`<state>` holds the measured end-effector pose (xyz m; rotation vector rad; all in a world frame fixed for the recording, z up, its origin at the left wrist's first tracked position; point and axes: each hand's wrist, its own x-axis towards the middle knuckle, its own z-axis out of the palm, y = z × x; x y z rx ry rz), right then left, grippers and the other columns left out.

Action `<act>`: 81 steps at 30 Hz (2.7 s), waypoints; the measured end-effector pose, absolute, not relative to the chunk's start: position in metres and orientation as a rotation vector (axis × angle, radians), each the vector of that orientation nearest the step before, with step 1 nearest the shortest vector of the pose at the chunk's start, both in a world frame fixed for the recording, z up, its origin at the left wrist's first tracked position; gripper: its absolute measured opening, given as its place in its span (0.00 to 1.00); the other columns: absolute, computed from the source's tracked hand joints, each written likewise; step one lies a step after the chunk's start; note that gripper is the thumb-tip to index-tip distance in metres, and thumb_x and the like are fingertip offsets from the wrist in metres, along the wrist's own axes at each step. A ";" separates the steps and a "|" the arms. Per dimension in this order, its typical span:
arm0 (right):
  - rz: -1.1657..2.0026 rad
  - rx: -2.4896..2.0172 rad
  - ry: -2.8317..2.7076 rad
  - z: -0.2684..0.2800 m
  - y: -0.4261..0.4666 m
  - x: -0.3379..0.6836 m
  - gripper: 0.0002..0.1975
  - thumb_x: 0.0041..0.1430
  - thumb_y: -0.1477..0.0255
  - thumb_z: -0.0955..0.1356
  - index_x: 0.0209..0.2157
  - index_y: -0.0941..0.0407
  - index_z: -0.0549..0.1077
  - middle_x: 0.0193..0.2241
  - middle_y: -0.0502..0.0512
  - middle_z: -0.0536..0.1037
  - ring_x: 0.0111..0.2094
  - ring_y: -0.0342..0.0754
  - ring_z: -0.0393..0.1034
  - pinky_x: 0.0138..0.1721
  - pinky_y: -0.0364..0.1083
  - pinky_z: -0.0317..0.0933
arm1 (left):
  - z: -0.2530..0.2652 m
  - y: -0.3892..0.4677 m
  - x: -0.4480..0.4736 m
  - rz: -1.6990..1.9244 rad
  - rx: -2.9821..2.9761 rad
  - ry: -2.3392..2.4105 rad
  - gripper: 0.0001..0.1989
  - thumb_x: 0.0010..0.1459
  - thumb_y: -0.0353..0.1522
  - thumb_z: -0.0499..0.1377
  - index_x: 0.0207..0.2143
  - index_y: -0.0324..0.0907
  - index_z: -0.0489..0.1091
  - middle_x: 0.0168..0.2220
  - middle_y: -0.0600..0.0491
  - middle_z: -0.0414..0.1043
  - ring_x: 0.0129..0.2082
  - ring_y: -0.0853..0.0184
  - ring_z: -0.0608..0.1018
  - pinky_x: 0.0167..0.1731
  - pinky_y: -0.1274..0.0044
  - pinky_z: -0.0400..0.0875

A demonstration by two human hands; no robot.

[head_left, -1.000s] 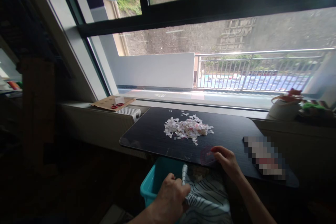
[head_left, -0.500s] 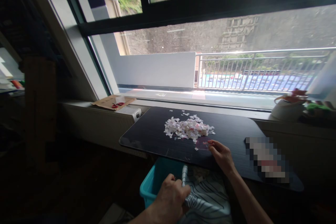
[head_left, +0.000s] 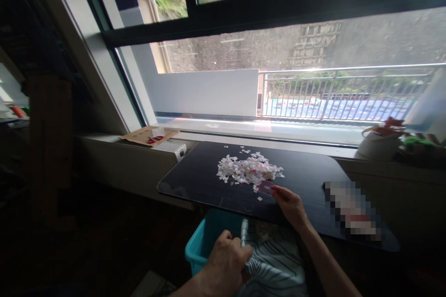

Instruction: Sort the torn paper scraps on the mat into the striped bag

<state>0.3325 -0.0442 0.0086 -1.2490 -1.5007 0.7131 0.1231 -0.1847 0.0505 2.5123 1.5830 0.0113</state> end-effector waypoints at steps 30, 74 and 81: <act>0.651 -1.299 -1.441 0.016 -0.053 0.335 0.15 0.50 0.64 0.65 0.34 0.57 0.78 0.32 0.57 0.82 0.34 0.53 0.76 0.37 0.47 0.67 | 0.056 -0.186 0.125 -0.028 2.496 1.593 0.09 0.53 0.39 0.59 0.33 0.44 0.71 0.32 0.50 0.75 0.33 0.61 0.74 0.40 0.70 0.64; 0.900 -1.181 -1.540 0.026 -0.064 0.338 0.09 0.45 0.71 0.65 0.25 0.57 0.76 0.19 0.50 0.77 0.20 0.45 0.68 0.22 0.41 0.61 | 0.062 -0.184 0.126 -0.017 2.463 1.586 0.10 0.53 0.40 0.59 0.32 0.43 0.71 0.32 0.50 0.74 0.32 0.63 0.74 0.39 0.71 0.63; 0.831 -1.214 -1.449 0.018 -0.057 0.335 0.16 0.48 0.64 0.67 0.36 0.59 0.78 0.30 0.57 0.81 0.29 0.51 0.75 0.31 0.46 0.68 | 0.063 -0.185 0.127 -0.034 2.456 1.613 0.09 0.51 0.39 0.61 0.32 0.44 0.71 0.32 0.51 0.74 0.34 0.62 0.74 0.38 0.72 0.63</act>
